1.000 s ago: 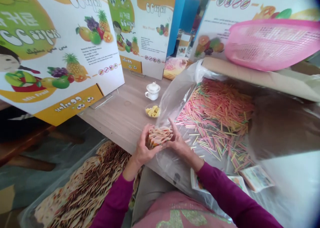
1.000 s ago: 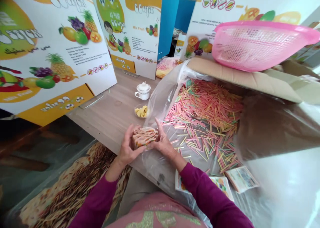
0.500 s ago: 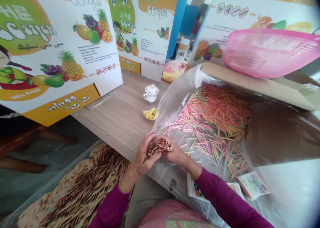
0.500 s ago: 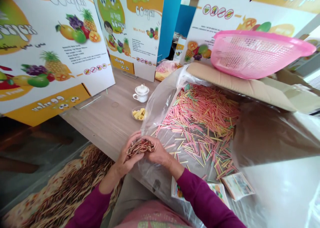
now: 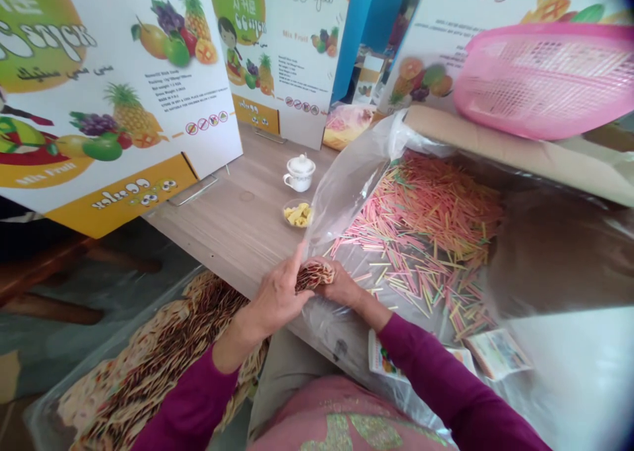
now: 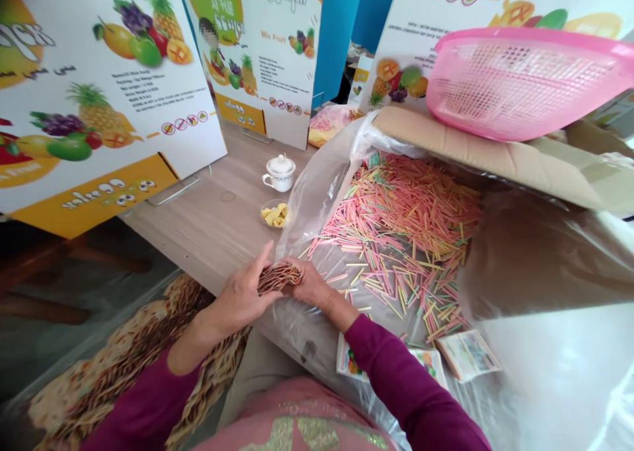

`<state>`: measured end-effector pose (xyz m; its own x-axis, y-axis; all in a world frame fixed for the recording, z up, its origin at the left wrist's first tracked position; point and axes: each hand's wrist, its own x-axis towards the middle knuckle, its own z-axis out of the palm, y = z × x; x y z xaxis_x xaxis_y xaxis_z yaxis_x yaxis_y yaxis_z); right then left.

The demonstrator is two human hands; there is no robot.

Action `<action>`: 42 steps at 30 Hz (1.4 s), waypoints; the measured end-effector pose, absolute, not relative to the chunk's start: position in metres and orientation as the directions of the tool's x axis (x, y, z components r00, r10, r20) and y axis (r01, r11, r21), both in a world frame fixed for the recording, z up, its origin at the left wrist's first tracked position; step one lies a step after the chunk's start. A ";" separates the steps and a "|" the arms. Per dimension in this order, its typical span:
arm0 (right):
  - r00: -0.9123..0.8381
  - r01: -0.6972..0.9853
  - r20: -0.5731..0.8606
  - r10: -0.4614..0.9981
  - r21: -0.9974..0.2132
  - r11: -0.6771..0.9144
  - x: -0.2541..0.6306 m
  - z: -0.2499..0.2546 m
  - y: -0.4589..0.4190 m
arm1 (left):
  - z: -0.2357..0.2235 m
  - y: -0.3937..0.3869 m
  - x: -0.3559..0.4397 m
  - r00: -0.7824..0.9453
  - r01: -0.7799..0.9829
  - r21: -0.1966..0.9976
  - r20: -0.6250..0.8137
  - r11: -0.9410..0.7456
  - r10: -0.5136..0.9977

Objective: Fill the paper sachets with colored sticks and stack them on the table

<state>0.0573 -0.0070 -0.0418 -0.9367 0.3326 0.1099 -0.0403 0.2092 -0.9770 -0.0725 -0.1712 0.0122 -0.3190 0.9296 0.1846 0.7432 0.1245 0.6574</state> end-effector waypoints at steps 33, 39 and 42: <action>-0.947 0.076 0.039 0.318 -0.937 0.341 0.075 -0.066 0.006 | -0.115 -0.297 -0.250 -0.886 0.423 0.158 -0.134 0.892 0.444; -0.944 0.064 0.071 0.321 -0.919 0.390 0.075 -0.059 0.003 | -0.152 -0.287 -0.226 -0.845 0.434 0.215 -0.238 0.875 0.478; -0.940 0.063 0.084 0.330 -0.910 0.411 0.074 -0.058 0.002 | -0.157 -0.293 -0.220 -0.834 0.446 0.249 -0.231 0.859 0.500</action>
